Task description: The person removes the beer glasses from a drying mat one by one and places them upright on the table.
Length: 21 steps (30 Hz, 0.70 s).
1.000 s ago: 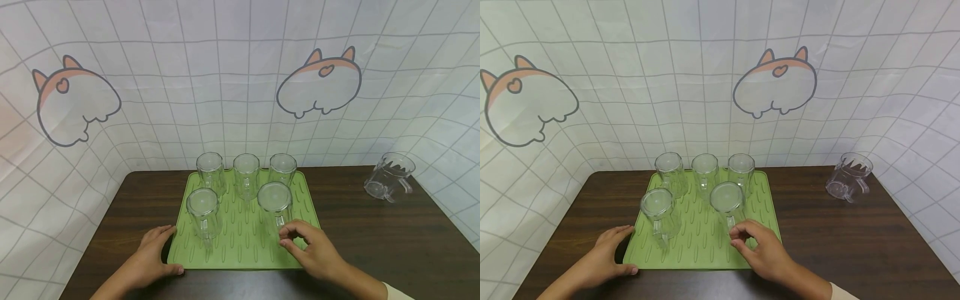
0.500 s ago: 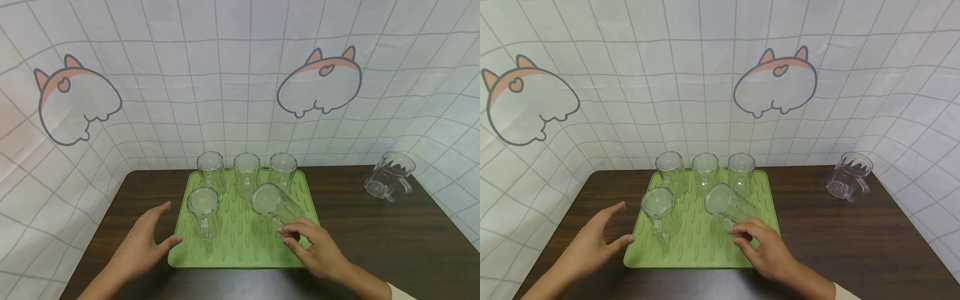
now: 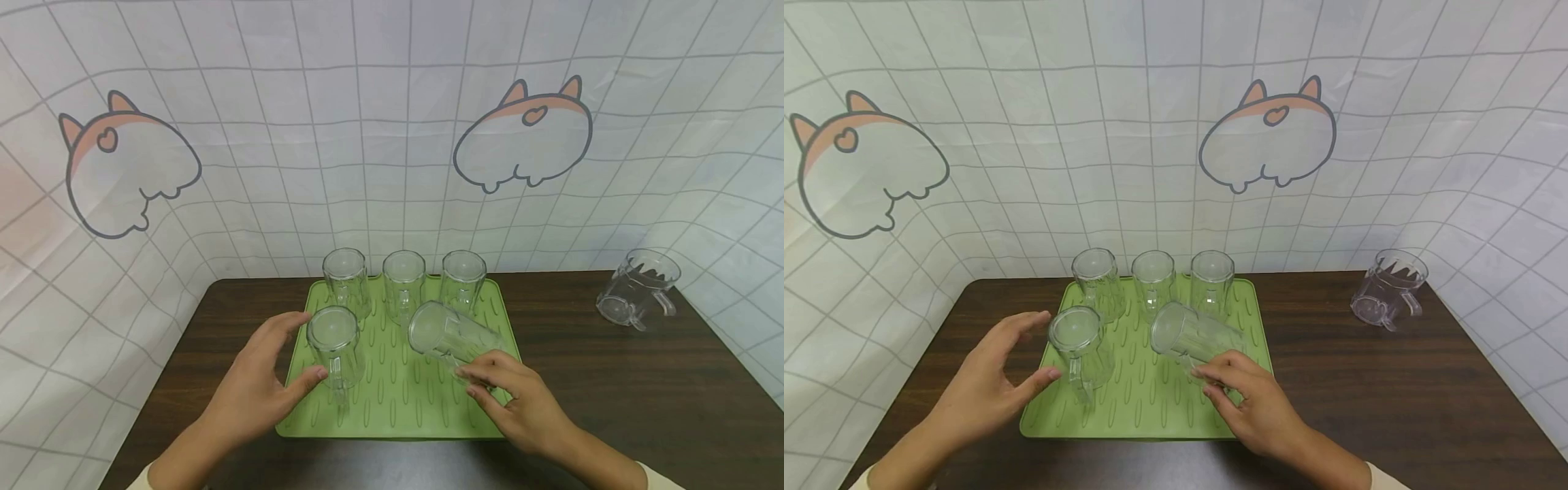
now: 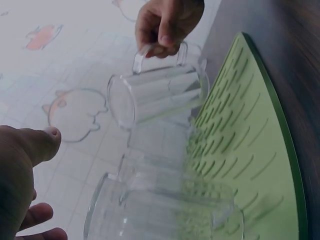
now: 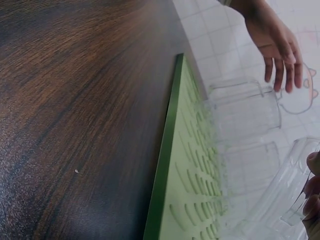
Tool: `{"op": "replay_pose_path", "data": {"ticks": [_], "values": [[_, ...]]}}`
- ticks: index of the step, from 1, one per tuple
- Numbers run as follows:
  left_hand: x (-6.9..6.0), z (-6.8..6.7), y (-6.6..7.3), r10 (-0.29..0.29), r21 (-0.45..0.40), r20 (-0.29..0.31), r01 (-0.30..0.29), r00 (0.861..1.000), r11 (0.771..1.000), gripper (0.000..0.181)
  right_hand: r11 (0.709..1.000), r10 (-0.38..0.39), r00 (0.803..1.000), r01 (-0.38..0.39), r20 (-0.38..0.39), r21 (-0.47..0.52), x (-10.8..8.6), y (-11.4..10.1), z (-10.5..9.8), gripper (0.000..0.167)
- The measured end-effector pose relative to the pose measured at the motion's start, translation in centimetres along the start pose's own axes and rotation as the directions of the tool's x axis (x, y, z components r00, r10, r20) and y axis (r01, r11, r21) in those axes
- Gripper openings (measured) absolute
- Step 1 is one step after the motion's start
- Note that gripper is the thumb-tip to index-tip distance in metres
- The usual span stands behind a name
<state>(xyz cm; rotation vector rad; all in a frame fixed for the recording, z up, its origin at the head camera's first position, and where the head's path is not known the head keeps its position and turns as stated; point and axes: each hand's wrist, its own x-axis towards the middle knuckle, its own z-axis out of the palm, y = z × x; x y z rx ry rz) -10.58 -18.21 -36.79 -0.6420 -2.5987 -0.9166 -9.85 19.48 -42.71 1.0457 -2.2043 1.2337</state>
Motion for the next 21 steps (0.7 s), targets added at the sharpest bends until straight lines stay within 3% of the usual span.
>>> {"op": "replay_pose_path", "data": {"ticks": [4,8,11,17,21], "values": [[0.6,0.7,1.0,0.042,-0.004,0.013,-0.042,0.999,0.999,0.075,1.000,0.004,1.000,-0.004,0.002,-0.016,0.1,-0.2,-0.1,0.025],[1.3,1.6,1.9,0.126,-0.004,0.016,-0.126,0.992,0.992,0.074,0.999,-0.003,1.000,0.003,0.001,-0.045,0.3,-0.5,-0.3,0.044],[1.8,2.1,2.6,0.173,-0.005,0.027,-0.173,0.985,0.985,0.073,0.998,0.023,1.000,-0.022,0.014,-0.059,0.4,-0.6,-0.4,0.048],[2.7,3.1,3.9,0.158,-0.022,0.091,-0.157,0.983,0.987,0.072,0.997,0.023,1.000,-0.022,0.014,-0.072,0.3,-0.5,-0.4,0.047],[3.2,3.9,4.4,0.140,-0.020,0.124,-0.138,0.982,0.990,0.071,0.996,-0.045,0.999,0.044,-0.013,-0.076,0.4,-0.4,-0.3,0.046]]}}
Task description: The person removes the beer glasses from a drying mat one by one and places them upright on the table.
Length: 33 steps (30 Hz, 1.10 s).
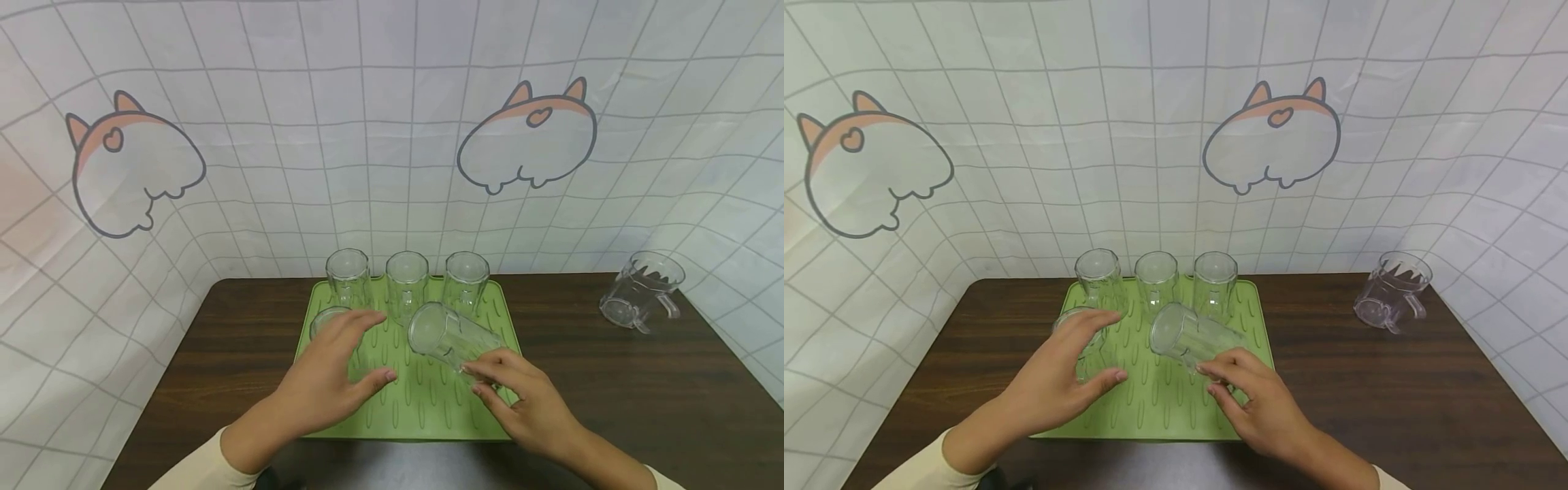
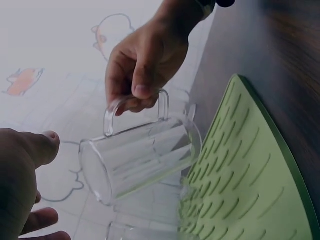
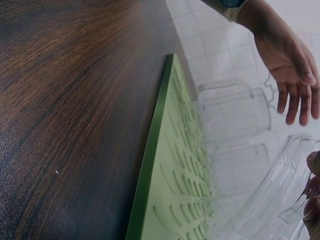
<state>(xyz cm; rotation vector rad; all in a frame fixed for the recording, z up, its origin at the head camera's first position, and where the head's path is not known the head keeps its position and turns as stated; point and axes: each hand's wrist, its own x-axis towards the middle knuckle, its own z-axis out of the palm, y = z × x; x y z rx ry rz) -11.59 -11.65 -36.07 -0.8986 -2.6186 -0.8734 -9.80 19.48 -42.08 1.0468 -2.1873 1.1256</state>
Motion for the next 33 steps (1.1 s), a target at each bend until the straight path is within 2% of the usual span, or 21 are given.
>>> {"op": "replay_pose_path", "data": {"ticks": [3,5,8,15,17,27,33], "values": [[0.5,0.5,0.2,-0.022,0.007,0.024,0.021,0.999,1.000,0.071,1.000,-0.009,1.000,0.009,0.002,-0.002,0.0,-0.1,-0.1,0.032],[0.8,0.8,0.4,-0.040,0.005,0.037,0.040,0.999,0.999,0.072,1.000,0.014,1.000,-0.014,0.016,0.000,-0.1,-0.2,-0.2,0.027],[1.3,1.3,0.6,-0.067,-0.014,0.049,0.067,0.997,0.998,0.071,0.999,0.045,0.998,-0.045,0.034,0.004,-0.1,-0.3,-0.3,0.033],[2.3,2.5,1.3,-0.090,-0.059,0.059,0.093,0.994,0.994,0.071,1.000,-0.024,1.000,0.024,0.006,-0.003,0.1,-0.3,0.0,0.031],[2.6,2.8,1.4,-0.103,-0.064,0.067,0.108,0.992,0.992,0.072,1.000,-0.010,1.000,0.010,0.011,-0.005,0.0,-0.2,0.0,0.034],[3.6,4.3,1.5,-0.208,-0.124,0.140,0.226,0.968,0.966,0.085,0.997,-0.070,0.997,0.070,-0.009,-0.013,0.0,-0.1,0.1,0.033],[4.2,5.2,1.6,-0.224,-0.117,0.148,0.242,0.963,0.963,0.091,0.997,-0.073,0.997,0.073,-0.010,-0.005,0.0,-0.2,0.2,0.032]]}}
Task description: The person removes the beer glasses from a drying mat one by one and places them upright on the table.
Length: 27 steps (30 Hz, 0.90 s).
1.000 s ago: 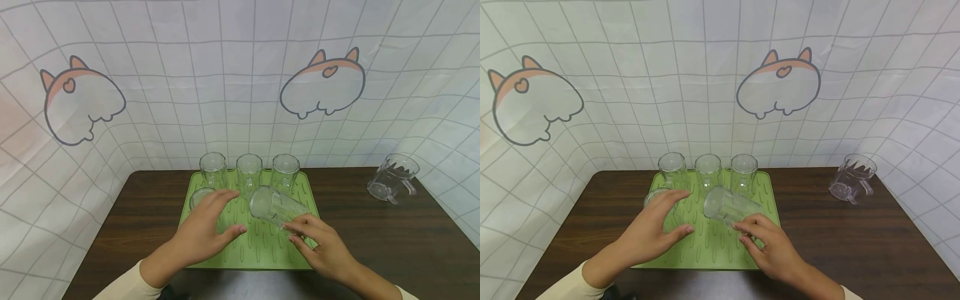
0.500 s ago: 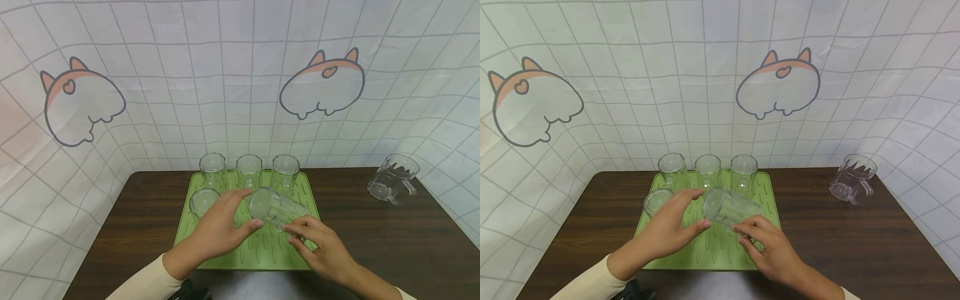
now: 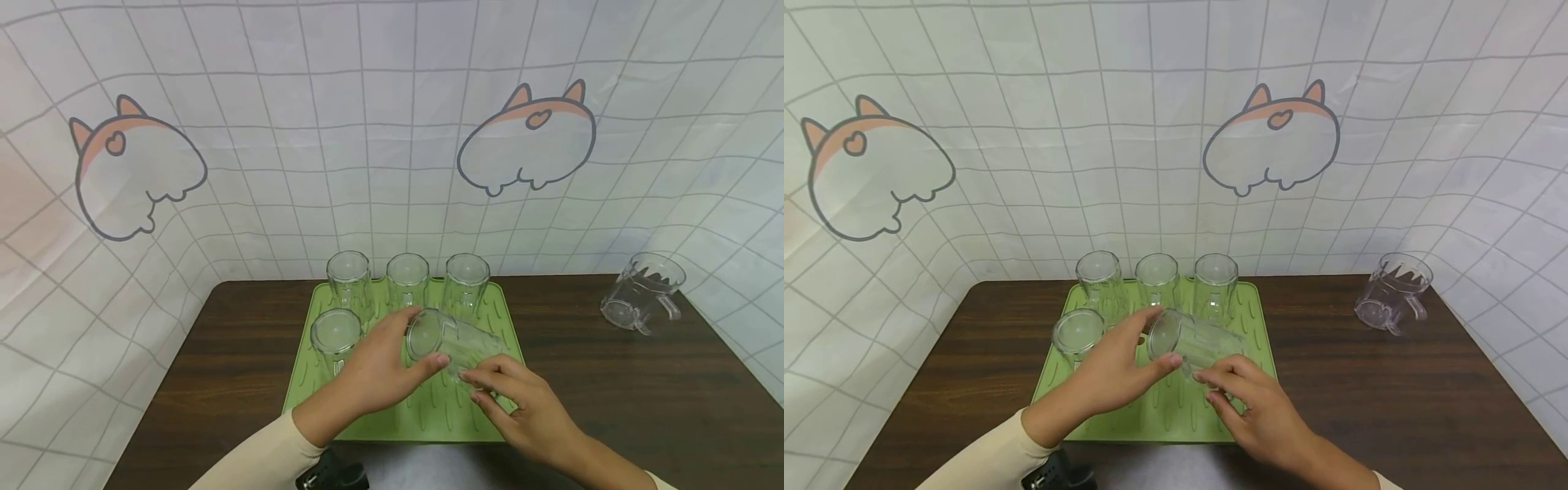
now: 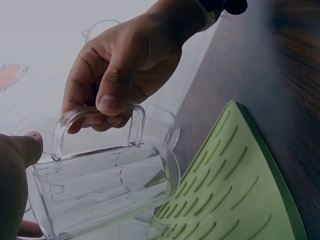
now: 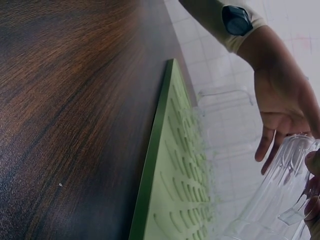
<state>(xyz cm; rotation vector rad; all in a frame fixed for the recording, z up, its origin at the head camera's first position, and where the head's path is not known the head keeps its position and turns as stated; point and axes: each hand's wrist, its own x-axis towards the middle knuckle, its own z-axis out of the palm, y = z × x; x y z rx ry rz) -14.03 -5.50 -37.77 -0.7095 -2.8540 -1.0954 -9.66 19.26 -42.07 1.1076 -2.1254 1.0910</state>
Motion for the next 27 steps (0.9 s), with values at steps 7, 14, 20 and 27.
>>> {"op": "replay_pose_path", "data": {"ticks": [7,14,20,27], "values": [[0.2,0.2,0.3,0.002,-0.037,-0.030,-0.003,1.000,0.999,0.084,0.999,-0.045,0.998,0.044,-0.035,-0.029,0.0,0.0,0.1,0.033],[0.0,0.3,0.0,0.042,-0.108,-0.100,-0.053,0.994,0.993,0.074,0.993,-0.088,0.988,0.077,-0.128,-0.090,0.3,0.2,0.0,0.033],[-0.2,0.5,-0.2,0.081,-0.130,-0.169,-0.104,0.982,0.986,0.069,0.992,-0.015,0.972,-0.015,-0.234,-0.124,0.2,0.4,-0.4,0.047],[-0.7,0.6,-0.1,0.084,-0.163,-0.195,-0.117,0.977,0.980,0.068,0.979,0.128,0.940,-0.171,-0.317,-0.112,-0.5,0.7,-1.0,0.063]]}}
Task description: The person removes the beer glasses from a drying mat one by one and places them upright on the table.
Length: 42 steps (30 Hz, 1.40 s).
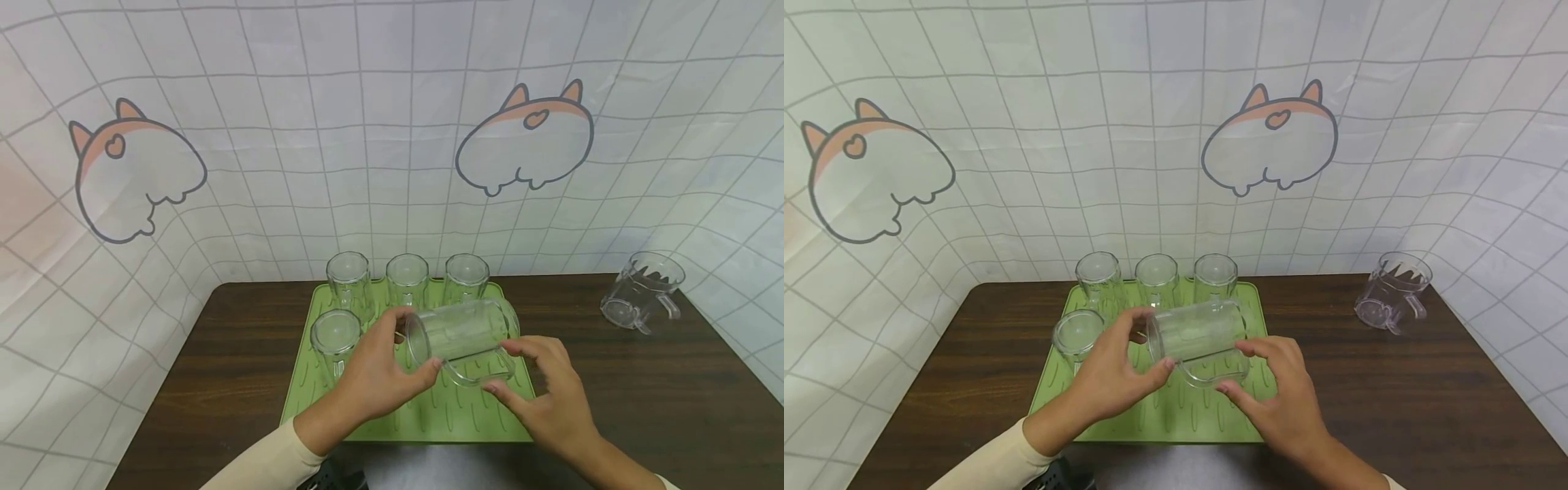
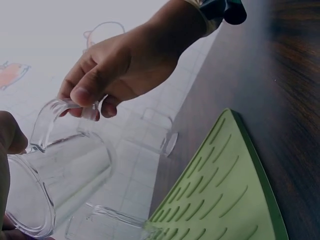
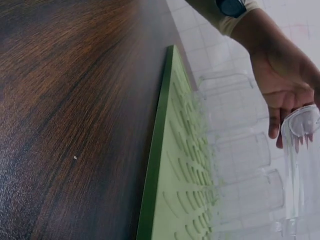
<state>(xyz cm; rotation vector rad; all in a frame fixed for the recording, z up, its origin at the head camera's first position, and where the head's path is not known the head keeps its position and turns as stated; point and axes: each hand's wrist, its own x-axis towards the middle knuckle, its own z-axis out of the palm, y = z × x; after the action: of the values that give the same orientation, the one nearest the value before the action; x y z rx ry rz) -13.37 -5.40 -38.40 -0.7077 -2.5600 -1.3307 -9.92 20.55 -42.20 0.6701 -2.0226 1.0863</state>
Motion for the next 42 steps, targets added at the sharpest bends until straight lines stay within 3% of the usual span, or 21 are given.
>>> {"op": "replay_pose_path", "data": {"ticks": [6,10,17,30,36,42], "values": [[-0.3,0.2,0.0,-0.028,-0.020,0.003,0.028,1.000,0.999,0.070,0.979,0.201,0.979,-0.200,0.019,-0.051,-0.3,-0.3,-1.0,0.068],[-0.4,0.2,0.1,-0.046,-0.033,0.021,0.046,0.999,0.998,0.071,0.969,0.238,0.971,-0.237,0.002,-0.075,-0.4,-0.1,-1.1,0.066],[-0.6,0.4,0.3,-0.076,-0.052,0.055,0.079,0.996,0.996,0.070,0.983,0.178,0.982,-0.180,-0.056,-0.020,-0.9,0.7,-0.8,0.050],[-0.9,1.1,-0.1,-0.102,-0.026,0.143,0.107,0.984,0.994,0.068,0.992,0.107,0.993,-0.104,-0.040,0.064,-0.7,0.6,-0.9,0.037],[-0.8,1.7,-0.4,-0.125,0.048,0.167,0.119,0.978,0.992,0.066,0.987,0.134,0.990,-0.137,0.034,0.085,-0.7,0.1,-1.1,0.032],[-0.8,2.2,-0.7,-0.144,0.070,0.185,0.133,0.972,0.989,0.065,0.977,0.154,0.979,-0.172,0.136,0.129,-0.5,-0.6,-1.0,0.041]]}}
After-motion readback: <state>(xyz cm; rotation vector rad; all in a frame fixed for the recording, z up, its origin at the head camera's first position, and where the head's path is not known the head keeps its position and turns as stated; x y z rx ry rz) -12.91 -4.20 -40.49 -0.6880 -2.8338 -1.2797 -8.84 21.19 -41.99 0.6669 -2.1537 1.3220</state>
